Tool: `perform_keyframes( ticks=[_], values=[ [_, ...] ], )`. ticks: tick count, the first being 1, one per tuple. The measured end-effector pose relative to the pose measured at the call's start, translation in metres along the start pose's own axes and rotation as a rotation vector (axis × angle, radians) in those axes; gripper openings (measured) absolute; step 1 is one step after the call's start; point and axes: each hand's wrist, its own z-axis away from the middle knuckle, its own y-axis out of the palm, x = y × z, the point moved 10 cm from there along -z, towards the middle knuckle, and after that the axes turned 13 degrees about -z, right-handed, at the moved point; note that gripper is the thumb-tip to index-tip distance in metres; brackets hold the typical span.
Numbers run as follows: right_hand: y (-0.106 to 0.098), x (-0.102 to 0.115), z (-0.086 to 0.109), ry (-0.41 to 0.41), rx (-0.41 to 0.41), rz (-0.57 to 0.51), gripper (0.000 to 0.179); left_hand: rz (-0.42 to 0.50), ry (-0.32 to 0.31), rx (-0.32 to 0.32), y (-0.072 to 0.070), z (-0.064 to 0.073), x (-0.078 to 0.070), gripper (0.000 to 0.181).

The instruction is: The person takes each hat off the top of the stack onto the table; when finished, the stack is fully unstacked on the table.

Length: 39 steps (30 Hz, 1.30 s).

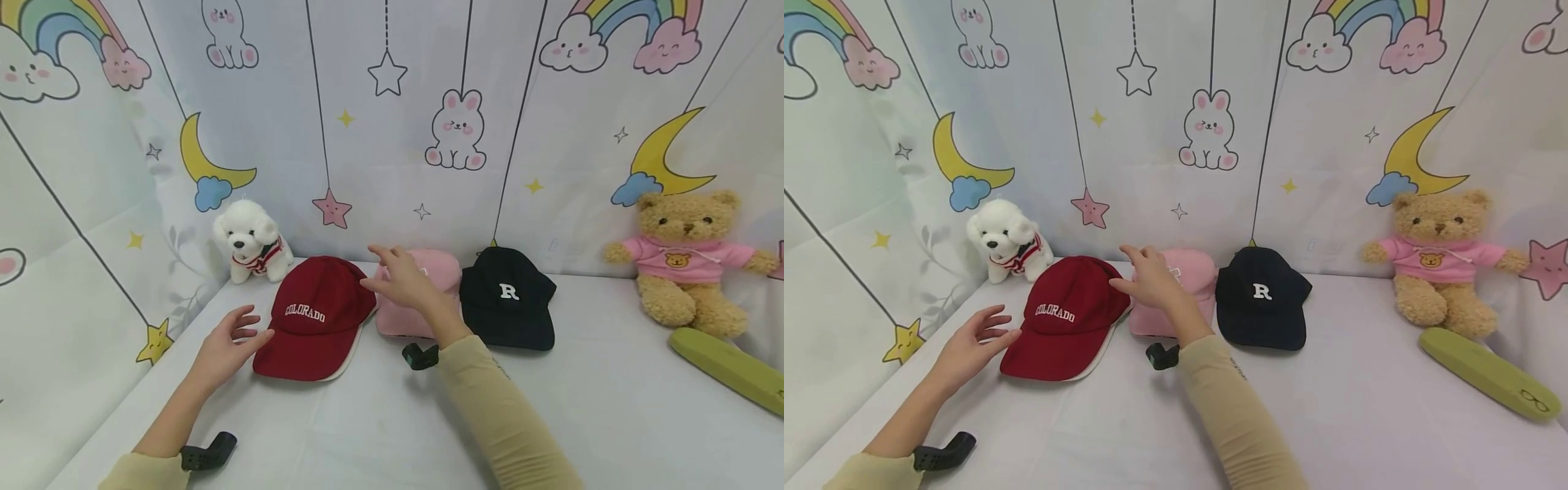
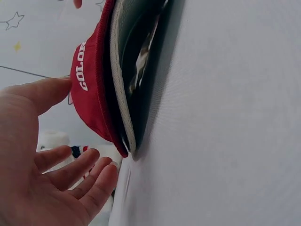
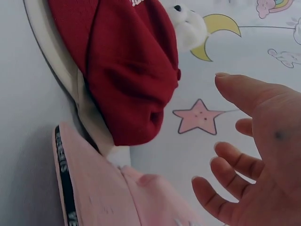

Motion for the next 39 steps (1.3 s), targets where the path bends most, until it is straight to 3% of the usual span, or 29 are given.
perform_keyframes(
  ticks=[15, 22, 32, 39],
  values=[
    [0.027, 0.001, -0.018, -0.033, 0.003, -0.056, 0.068, -0.099, -0.016, 0.035, 0.006, -0.003, 0.012, 0.082],
    [0.041, 0.001, -0.024, -0.027, 0.011, -0.055, 0.069, -0.107, -0.029, 0.084, 0.013, -0.002, 0.014, 0.084],
    [0.052, 0.0, -0.026, -0.004, 0.028, -0.118, 0.068, -0.111, -0.021, 0.088, 0.014, -0.001, 0.012, 0.082],
    [0.056, 0.0, -0.028, 0.008, 0.039, -0.078, 0.065, -0.093, -0.033, 0.097, 0.015, -0.001, 0.013, 0.083]
  ],
)
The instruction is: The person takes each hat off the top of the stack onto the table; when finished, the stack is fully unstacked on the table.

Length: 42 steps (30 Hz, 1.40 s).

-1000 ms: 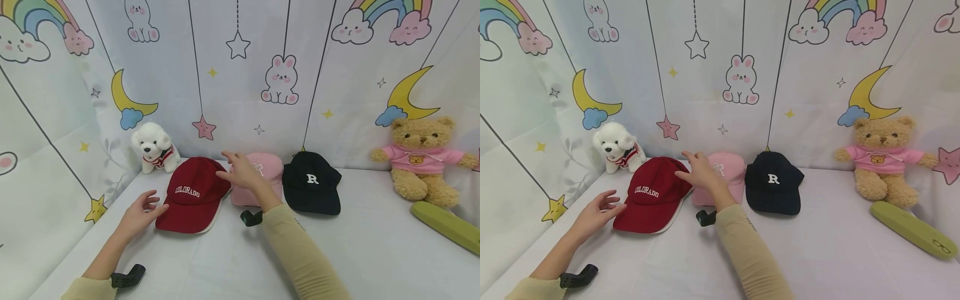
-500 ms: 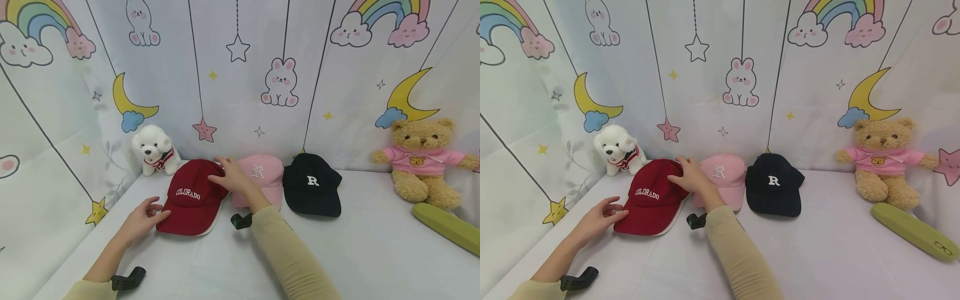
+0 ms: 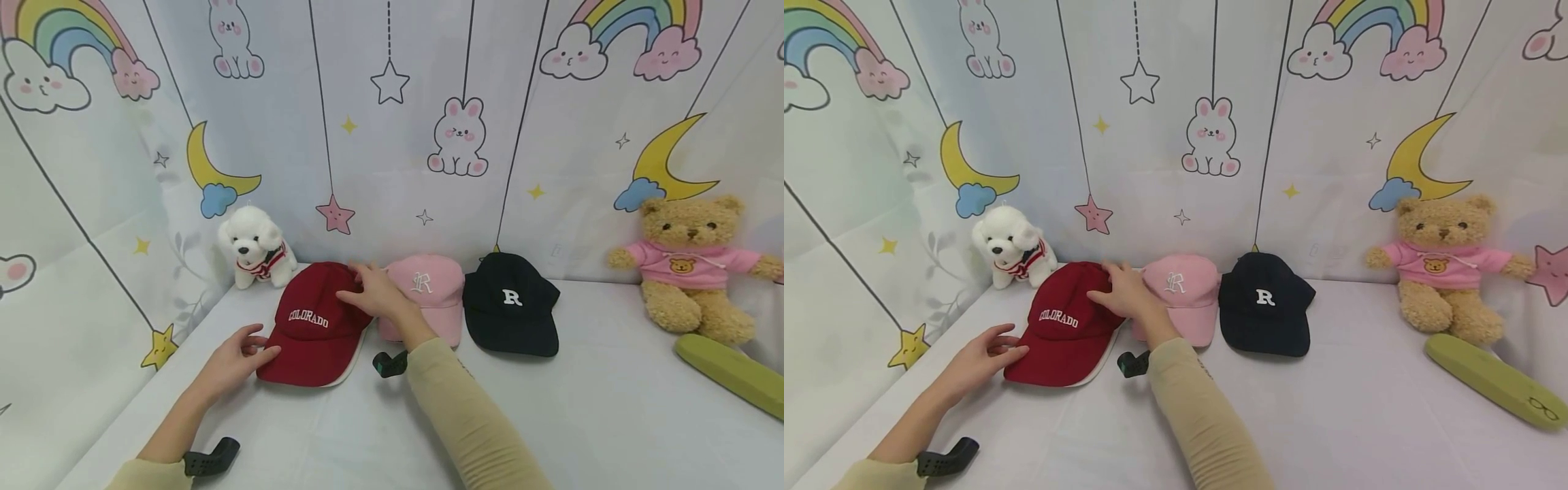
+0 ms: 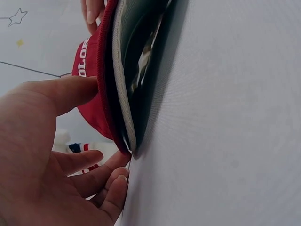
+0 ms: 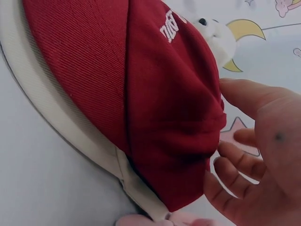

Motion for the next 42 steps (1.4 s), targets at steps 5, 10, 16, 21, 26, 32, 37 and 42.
perform_keyframes(
  ticks=[5, 10, 16, 21, 26, 32, 37, 42],
  values=[
    [0.005, -0.004, -0.001, 0.032, 0.018, 0.022, 0.058, 0.02, -0.001, 0.007, 0.001, 0.0, -0.001, 0.083],
    [0.009, -0.008, 0.0, 0.066, 0.016, 0.014, 0.059, 0.036, -0.003, 0.01, 0.002, 0.0, -0.001, 0.083],
    [0.01, -0.004, 0.003, 0.053, -0.009, -0.02, 0.059, 0.087, -0.017, 0.013, 0.003, -0.001, 0.0, 0.084],
    [0.008, 0.001, 0.006, 0.02, -0.042, -0.074, 0.056, 0.153, -0.03, 0.013, 0.002, 0.002, -0.002, 0.082],
    [0.008, 0.003, 0.007, 0.0, -0.058, -0.166, 0.052, 0.196, -0.03, -0.003, -0.001, 0.003, -0.003, 0.079],
    [0.01, 0.009, 0.007, -0.001, -0.036, -0.209, 0.049, 0.236, -0.035, -0.001, -0.003, 0.002, -0.007, 0.083],
    [0.01, 0.008, 0.006, 0.026, -0.039, -0.185, 0.054, 0.189, -0.084, 0.023, -0.001, 0.003, -0.003, 0.085],
    [0.012, 0.007, 0.006, 0.037, -0.031, -0.131, 0.055, 0.108, -0.109, 0.06, 0.003, 0.002, 0.001, 0.086]
  ],
)
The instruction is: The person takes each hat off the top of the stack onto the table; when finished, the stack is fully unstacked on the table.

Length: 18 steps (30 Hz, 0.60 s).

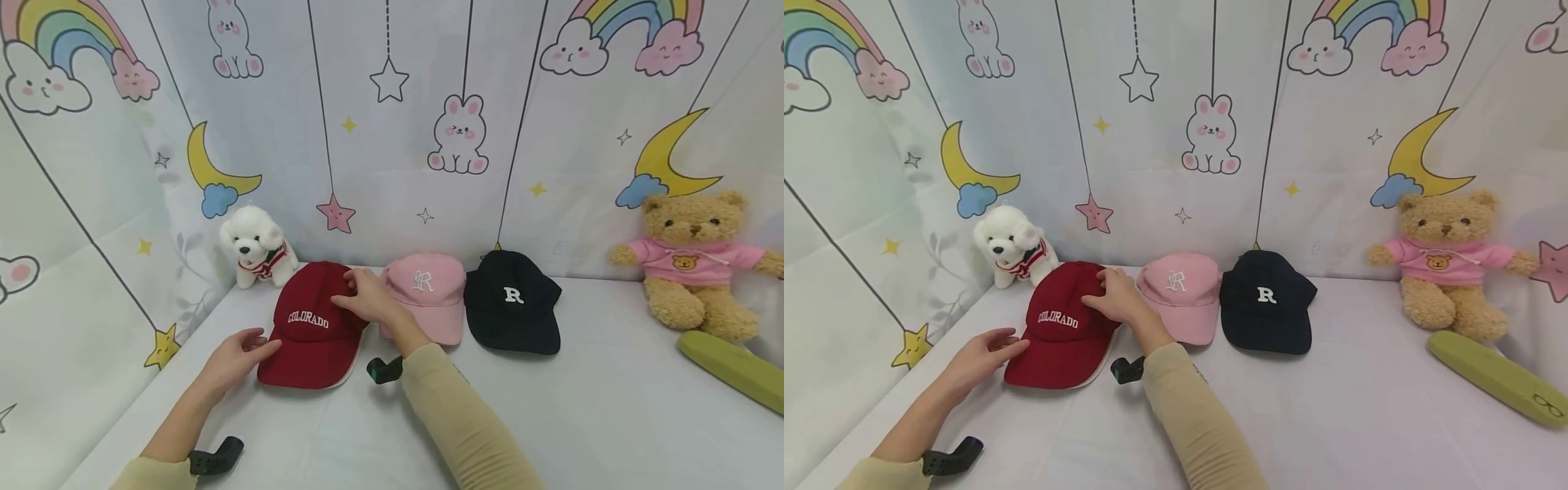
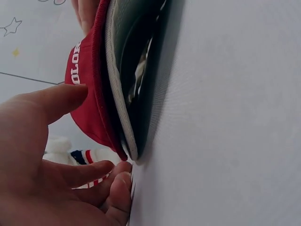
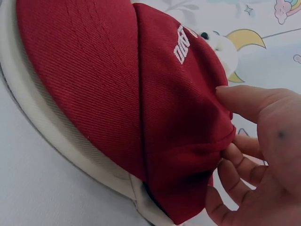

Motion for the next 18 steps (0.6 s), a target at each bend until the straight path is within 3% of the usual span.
perform_keyframes(
  ticks=[5, 18],
  values=[
    [0.002, -0.004, 0.001, 0.016, 0.012, 0.043, 0.056, -0.064, -0.002, 0.027, 0.003, -0.001, 0.002, 0.086],
    [0.001, -0.016, 0.005, 0.079, -0.003, -0.019, 0.053, -0.076, 0.006, 0.012, 0.004, -0.002, 0.003, 0.076]
  ],
)
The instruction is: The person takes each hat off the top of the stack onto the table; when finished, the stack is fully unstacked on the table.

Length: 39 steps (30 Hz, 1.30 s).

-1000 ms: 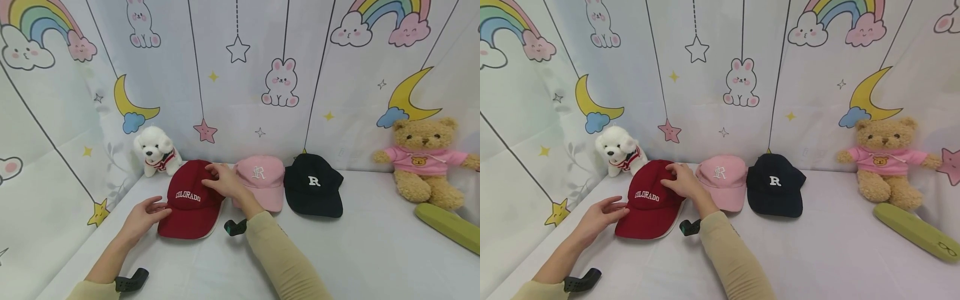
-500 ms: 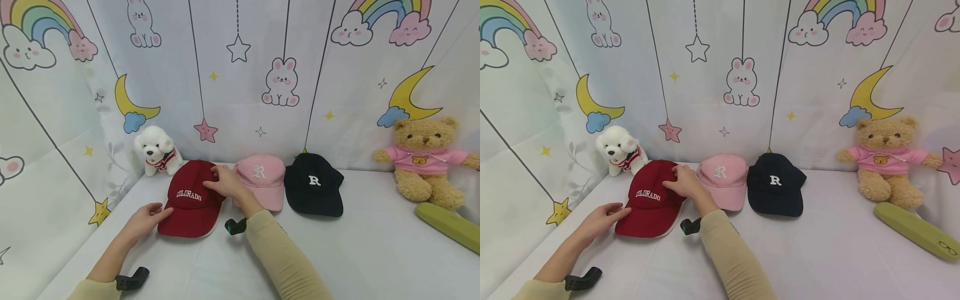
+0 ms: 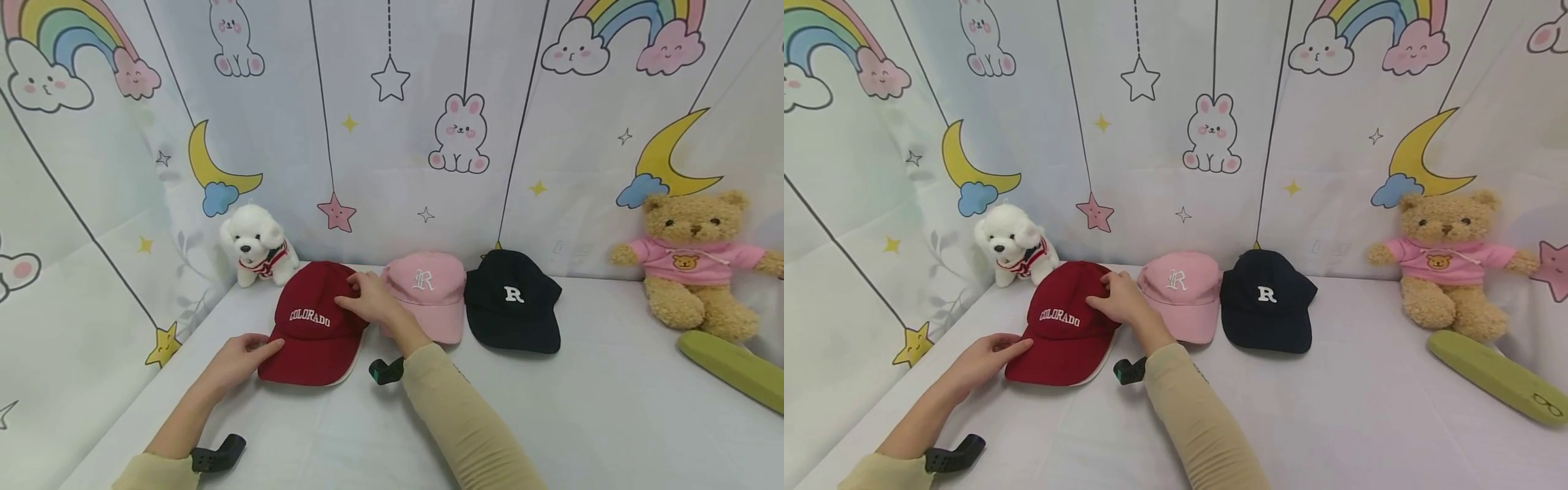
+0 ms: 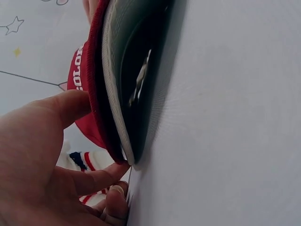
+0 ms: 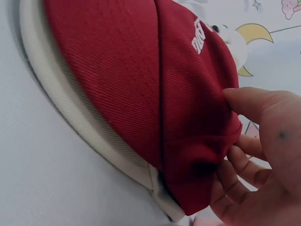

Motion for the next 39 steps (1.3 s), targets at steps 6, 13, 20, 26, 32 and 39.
perform_keyframes(
  ticks=[6, 13, 20, 26, 32, 39],
  values=[
    [-0.001, -0.004, -0.001, -0.005, -0.032, 0.011, 0.049, 0.006, -0.01, -0.011, 0.001, -0.001, 0.002, 0.074],
    [-0.001, -0.008, -0.001, -0.004, -0.052, -0.07, 0.047, 0.044, -0.034, 0.002, 0.0, -0.001, 0.003, 0.077],
    [-0.002, -0.008, -0.003, -0.058, -0.079, -0.047, 0.041, 0.092, -0.049, 0.01, 0.001, -0.002, 0.007, 0.079],
    [-0.004, -0.004, -0.003, -0.092, -0.091, -0.075, 0.039, 0.18, -0.037, -0.011, -0.001, -0.002, 0.005, 0.08],
    [-0.008, 0.0, 0.001, -0.075, -0.101, -0.18, 0.038, 0.261, -0.01, -0.025, -0.003, 0.0, 0.0, 0.08],
    [-0.013, 0.01, 0.0, -0.084, -0.094, -0.18, 0.039, 0.31, 0.03, -0.038, -0.005, 0.002, -0.005, 0.079]
  ],
)
